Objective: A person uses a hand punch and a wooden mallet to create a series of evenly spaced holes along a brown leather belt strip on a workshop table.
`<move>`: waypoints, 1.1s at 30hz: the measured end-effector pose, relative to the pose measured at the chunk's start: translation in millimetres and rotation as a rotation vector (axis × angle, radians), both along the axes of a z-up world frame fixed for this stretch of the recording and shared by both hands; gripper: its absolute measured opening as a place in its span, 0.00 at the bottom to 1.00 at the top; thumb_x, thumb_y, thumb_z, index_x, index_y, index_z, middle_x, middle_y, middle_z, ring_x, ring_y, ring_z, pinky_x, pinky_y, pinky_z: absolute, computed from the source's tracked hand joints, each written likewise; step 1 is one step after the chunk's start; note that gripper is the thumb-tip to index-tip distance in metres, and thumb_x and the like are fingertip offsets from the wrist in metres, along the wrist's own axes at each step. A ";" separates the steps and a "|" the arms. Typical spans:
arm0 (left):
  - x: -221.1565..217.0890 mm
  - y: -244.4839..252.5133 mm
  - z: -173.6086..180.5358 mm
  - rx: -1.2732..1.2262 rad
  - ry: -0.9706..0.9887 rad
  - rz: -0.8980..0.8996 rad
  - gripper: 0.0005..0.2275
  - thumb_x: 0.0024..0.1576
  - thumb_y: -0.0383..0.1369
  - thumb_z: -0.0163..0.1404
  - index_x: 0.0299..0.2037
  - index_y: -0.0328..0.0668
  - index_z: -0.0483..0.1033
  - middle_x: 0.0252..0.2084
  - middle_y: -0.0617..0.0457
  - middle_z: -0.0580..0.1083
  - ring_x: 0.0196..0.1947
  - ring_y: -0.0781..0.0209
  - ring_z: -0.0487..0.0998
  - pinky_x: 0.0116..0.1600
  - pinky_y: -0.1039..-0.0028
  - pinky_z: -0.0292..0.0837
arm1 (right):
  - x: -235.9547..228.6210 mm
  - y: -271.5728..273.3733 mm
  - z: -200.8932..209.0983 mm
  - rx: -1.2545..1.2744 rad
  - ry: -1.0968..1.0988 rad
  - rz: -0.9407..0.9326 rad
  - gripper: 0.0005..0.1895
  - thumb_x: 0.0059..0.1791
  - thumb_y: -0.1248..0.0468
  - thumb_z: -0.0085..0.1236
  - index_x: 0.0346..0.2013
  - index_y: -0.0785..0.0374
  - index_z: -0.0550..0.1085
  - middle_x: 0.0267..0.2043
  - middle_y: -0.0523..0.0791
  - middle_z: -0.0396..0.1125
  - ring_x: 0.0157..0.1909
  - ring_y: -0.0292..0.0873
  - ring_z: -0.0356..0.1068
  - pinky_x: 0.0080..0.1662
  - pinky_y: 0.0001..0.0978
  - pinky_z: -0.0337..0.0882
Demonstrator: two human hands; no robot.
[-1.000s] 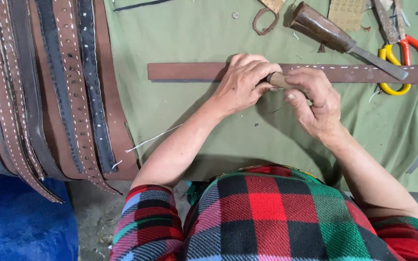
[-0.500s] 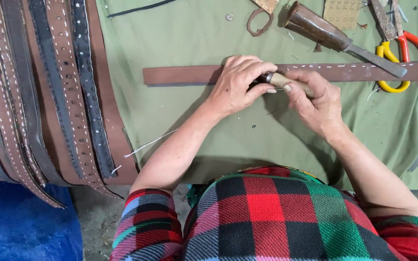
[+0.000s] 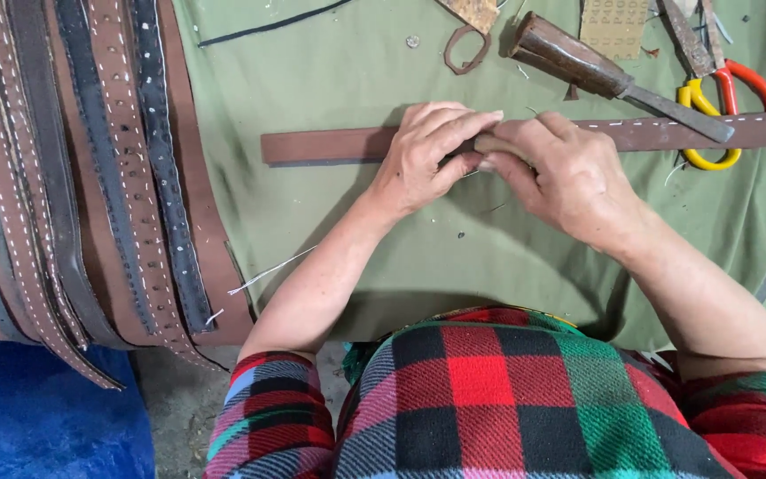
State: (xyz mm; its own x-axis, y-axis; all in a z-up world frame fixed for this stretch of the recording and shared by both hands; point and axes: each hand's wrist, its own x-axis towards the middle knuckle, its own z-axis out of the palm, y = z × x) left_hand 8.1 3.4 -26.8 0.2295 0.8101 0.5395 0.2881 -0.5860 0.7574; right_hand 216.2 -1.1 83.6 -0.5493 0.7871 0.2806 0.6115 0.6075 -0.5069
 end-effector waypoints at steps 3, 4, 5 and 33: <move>3.4 0.1 -10.5 0.035 -0.004 -0.053 0.19 0.59 0.40 0.61 0.60 0.51 0.75 0.45 0.54 0.78 0.50 0.50 0.80 0.60 0.59 0.70 | -3.2 5.5 19.6 0.034 -0.069 0.083 0.12 0.56 0.62 0.66 0.52 0.62 0.78 0.35 0.51 0.69 0.41 0.63 0.76 0.36 0.52 0.76; 6.5 -1.1 -16.2 0.001 -0.039 -0.073 0.18 0.61 0.42 0.56 0.60 0.50 0.74 0.44 0.52 0.77 0.48 0.48 0.80 0.58 0.57 0.70 | -2.5 9.3 27.8 -0.145 0.031 0.177 0.15 0.54 0.61 0.64 0.52 0.67 0.76 0.38 0.55 0.72 0.45 0.66 0.75 0.40 0.56 0.75; 9.2 -2.3 -21.9 -0.033 -0.074 -0.094 0.18 0.64 0.45 0.52 0.60 0.50 0.73 0.42 0.50 0.77 0.47 0.45 0.80 0.56 0.56 0.71 | -2.1 13.1 36.1 -0.323 0.132 0.271 0.19 0.53 0.61 0.62 0.52 0.72 0.74 0.42 0.60 0.75 0.49 0.69 0.74 0.43 0.59 0.75; 4.9 -3.0 -0.1 -0.106 0.039 -0.087 0.16 0.55 0.26 0.61 0.53 0.51 0.75 0.42 0.53 0.76 0.44 0.49 0.79 0.55 0.58 0.70 | 12.8 -6.1 -10.0 -0.341 0.305 -0.020 0.18 0.55 0.64 0.52 0.60 0.61 0.76 0.45 0.52 0.74 0.50 0.55 0.75 0.54 0.52 0.73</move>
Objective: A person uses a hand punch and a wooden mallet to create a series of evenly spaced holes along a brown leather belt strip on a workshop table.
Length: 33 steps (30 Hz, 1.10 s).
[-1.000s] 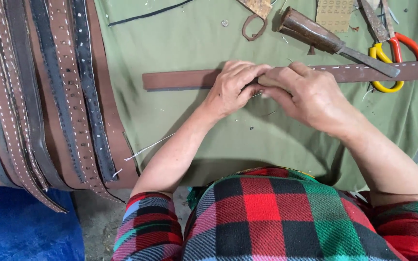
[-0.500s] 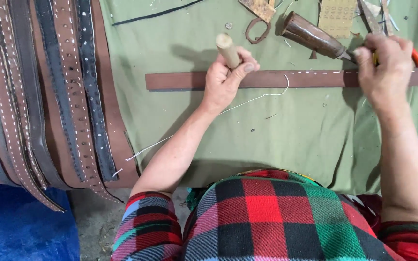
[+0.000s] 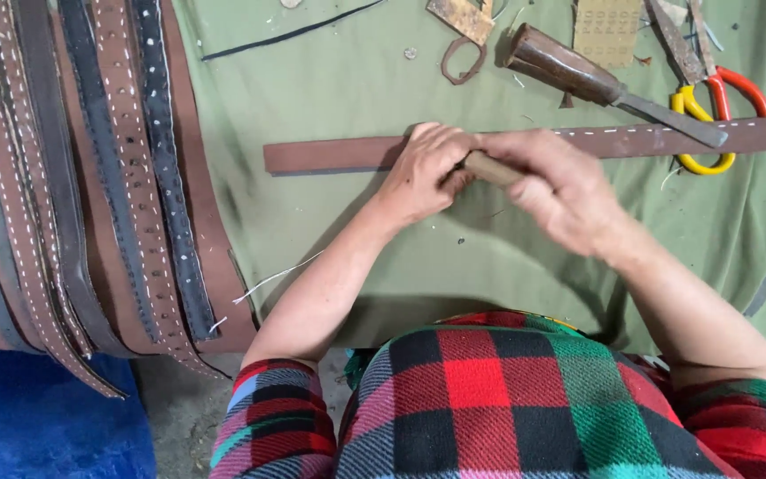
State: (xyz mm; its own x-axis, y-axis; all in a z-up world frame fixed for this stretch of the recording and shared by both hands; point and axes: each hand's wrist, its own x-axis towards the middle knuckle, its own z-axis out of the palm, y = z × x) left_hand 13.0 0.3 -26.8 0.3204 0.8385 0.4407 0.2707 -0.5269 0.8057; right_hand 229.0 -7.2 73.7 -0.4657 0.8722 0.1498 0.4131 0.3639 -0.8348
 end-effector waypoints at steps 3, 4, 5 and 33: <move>-1.2 -0.1 -15.5 0.021 0.048 -0.035 0.15 0.56 0.30 0.57 0.52 0.50 0.73 0.43 0.55 0.74 0.45 0.49 0.77 0.56 0.55 0.68 | -22.9 -8.3 15.6 0.030 -0.014 0.146 0.22 0.56 0.51 0.51 0.60 0.59 0.75 0.56 0.54 0.69 0.61 0.64 0.71 0.56 0.55 0.72; 1.2 -0.1 -16.5 0.058 0.071 -0.006 0.13 0.56 0.26 0.55 0.51 0.49 0.73 0.43 0.53 0.74 0.45 0.48 0.77 0.55 0.55 0.68 | -26.2 -11.2 18.1 0.117 -0.122 0.128 0.19 0.55 0.57 0.56 0.59 0.59 0.76 0.55 0.53 0.69 0.56 0.63 0.73 0.52 0.53 0.74; 4.0 1.5 -17.1 0.099 0.096 0.016 0.13 0.56 0.23 0.53 0.49 0.48 0.74 0.44 0.52 0.74 0.45 0.46 0.77 0.54 0.54 0.69 | -29.0 -14.6 20.8 0.208 -0.230 0.101 0.18 0.54 0.62 0.60 0.59 0.60 0.76 0.53 0.52 0.69 0.51 0.63 0.74 0.48 0.51 0.76; -6.0 4.8 1.2 -0.097 -0.244 0.054 0.17 0.61 0.44 0.59 0.57 0.48 0.74 0.44 0.48 0.77 0.49 0.46 0.79 0.58 0.57 0.73 | 17.0 -35.9 -80.2 0.423 -0.303 -0.115 0.18 0.52 0.63 0.69 0.57 0.52 0.82 0.46 0.44 0.73 0.44 0.47 0.76 0.46 0.35 0.76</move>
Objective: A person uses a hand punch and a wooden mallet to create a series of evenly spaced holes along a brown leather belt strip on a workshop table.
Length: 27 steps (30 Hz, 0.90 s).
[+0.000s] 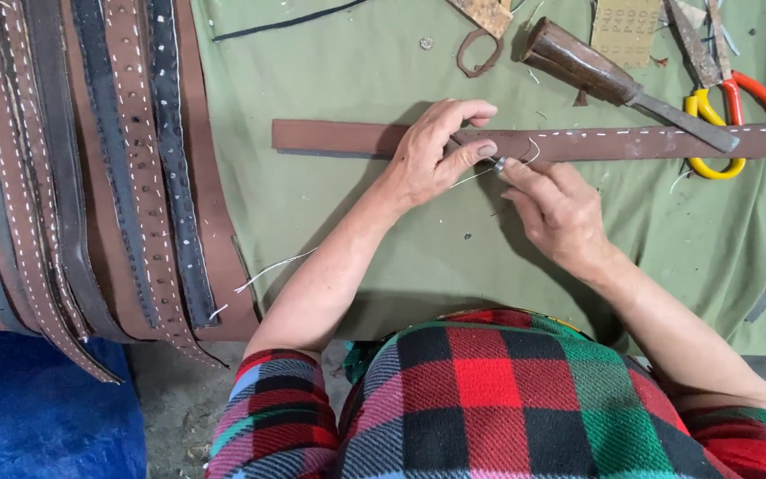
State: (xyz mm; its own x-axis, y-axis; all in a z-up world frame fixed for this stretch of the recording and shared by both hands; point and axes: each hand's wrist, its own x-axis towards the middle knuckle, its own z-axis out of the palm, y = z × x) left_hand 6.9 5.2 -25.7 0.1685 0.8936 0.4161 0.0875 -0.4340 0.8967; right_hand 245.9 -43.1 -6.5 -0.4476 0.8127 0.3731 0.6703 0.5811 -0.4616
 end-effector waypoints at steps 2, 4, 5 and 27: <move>-0.5 -0.9 3.4 -0.016 0.002 0.003 0.18 0.60 0.45 0.60 0.56 0.49 0.74 0.44 0.49 0.77 0.49 0.47 0.79 0.58 0.57 0.73 | 4.1 -2.0 1.3 -0.411 0.264 -0.062 0.22 0.49 0.68 0.70 0.58 0.60 0.79 0.51 0.50 0.76 0.56 0.53 0.75 0.55 0.42 0.74; -0.3 -1.7 0.8 -0.018 -0.002 0.005 0.18 0.60 0.44 0.60 0.57 0.49 0.74 0.44 0.49 0.77 0.49 0.48 0.79 0.58 0.58 0.73 | -2.4 -6.3 21.4 -0.633 0.540 -0.129 0.18 0.52 0.68 0.62 0.57 0.63 0.76 0.40 0.51 0.73 0.38 0.43 0.68 0.39 0.32 0.68; 0.2 -0.9 0.0 -0.019 -0.007 0.008 0.18 0.60 0.44 0.60 0.57 0.49 0.74 0.44 0.49 0.77 0.49 0.48 0.79 0.58 0.59 0.73 | -5.3 -7.7 31.9 -0.854 0.818 -0.192 0.14 0.56 0.69 0.55 0.57 0.67 0.74 0.29 0.51 0.69 0.21 0.34 0.61 0.23 0.23 0.63; 14.9 -7.1 5.0 0.189 0.419 0.042 0.07 0.56 0.37 0.63 0.42 0.52 0.81 0.46 0.54 0.74 0.52 0.47 0.75 0.58 0.55 0.71 | 41.6 7.5 -21.9 -0.195 0.472 -0.251 0.18 0.53 0.67 0.71 0.56 0.66 0.77 0.41 0.51 0.76 0.37 0.46 0.75 0.36 0.38 0.71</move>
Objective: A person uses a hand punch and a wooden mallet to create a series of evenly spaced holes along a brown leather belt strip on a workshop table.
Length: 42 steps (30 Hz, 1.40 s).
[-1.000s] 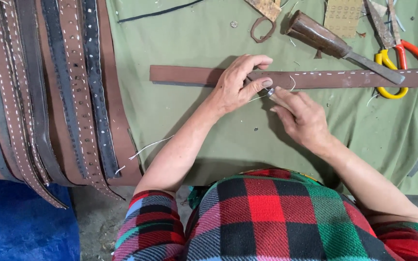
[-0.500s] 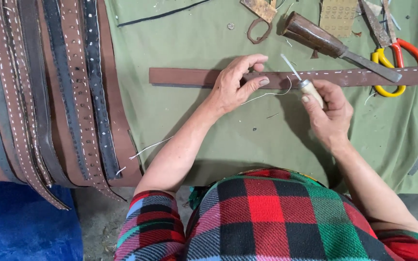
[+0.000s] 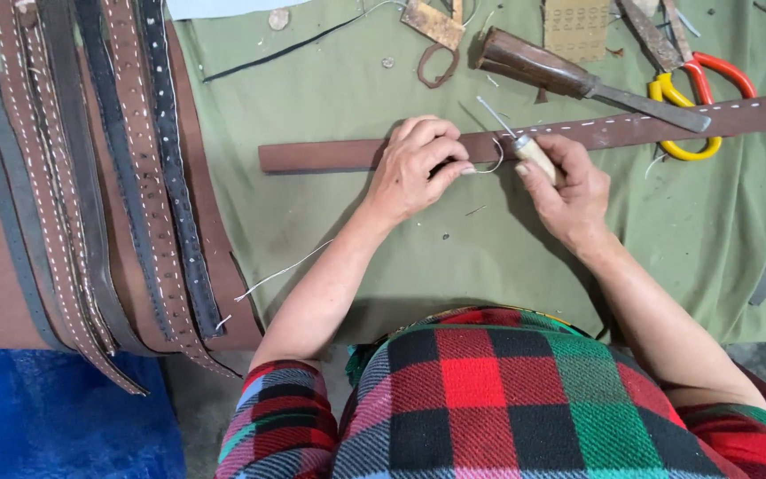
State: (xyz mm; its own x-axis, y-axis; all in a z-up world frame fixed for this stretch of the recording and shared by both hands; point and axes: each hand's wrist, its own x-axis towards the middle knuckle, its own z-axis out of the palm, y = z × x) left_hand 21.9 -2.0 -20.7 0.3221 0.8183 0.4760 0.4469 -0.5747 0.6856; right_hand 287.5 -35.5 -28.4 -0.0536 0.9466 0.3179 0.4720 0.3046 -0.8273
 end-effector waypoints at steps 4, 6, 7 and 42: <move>4.1 1.7 -10.8 0.069 -0.083 0.060 0.03 0.56 0.36 0.62 0.36 0.55 0.80 0.39 0.59 0.76 0.47 0.53 0.78 0.55 0.63 0.71 | 0.4 0.5 -1.1 0.056 -0.038 0.007 0.19 0.52 0.63 0.72 0.55 0.63 0.77 0.39 0.51 0.76 0.38 0.53 0.76 0.39 0.43 0.72; 6.3 1.4 -17.7 0.077 -0.126 0.077 0.03 0.57 0.36 0.62 0.35 0.57 0.81 0.35 0.62 0.77 0.44 0.56 0.79 0.54 0.67 0.72 | 2.4 1.3 -0.7 0.067 -0.037 0.012 0.19 0.52 0.62 0.73 0.55 0.63 0.77 0.39 0.51 0.76 0.38 0.54 0.76 0.39 0.44 0.72; 6.8 0.3 -18.6 0.080 -0.137 0.093 0.03 0.57 0.36 0.62 0.35 0.56 0.81 0.35 0.62 0.77 0.44 0.57 0.80 0.54 0.67 0.72 | 2.8 1.5 -0.4 0.055 -0.024 0.019 0.19 0.52 0.61 0.73 0.55 0.62 0.78 0.38 0.50 0.76 0.38 0.53 0.76 0.39 0.43 0.72; 13.3 -10.7 17.7 -0.027 0.062 0.308 0.03 0.62 0.30 0.50 0.39 0.48 0.77 0.33 0.61 0.78 0.33 0.65 0.77 0.39 0.72 0.71 | 13.0 -17.2 37.6 -0.192 0.372 0.038 0.13 0.54 0.59 0.62 0.50 0.61 0.75 0.42 0.37 0.70 0.41 0.30 0.63 0.43 0.22 0.65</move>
State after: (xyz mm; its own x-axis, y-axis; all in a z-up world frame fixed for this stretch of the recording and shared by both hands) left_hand 35.2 -12.6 -3.0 0.0851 0.8939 0.4400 0.6388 -0.3879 0.6645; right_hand 300.5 -52.8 9.2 -0.0042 0.9901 0.1406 0.1214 0.1400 -0.9827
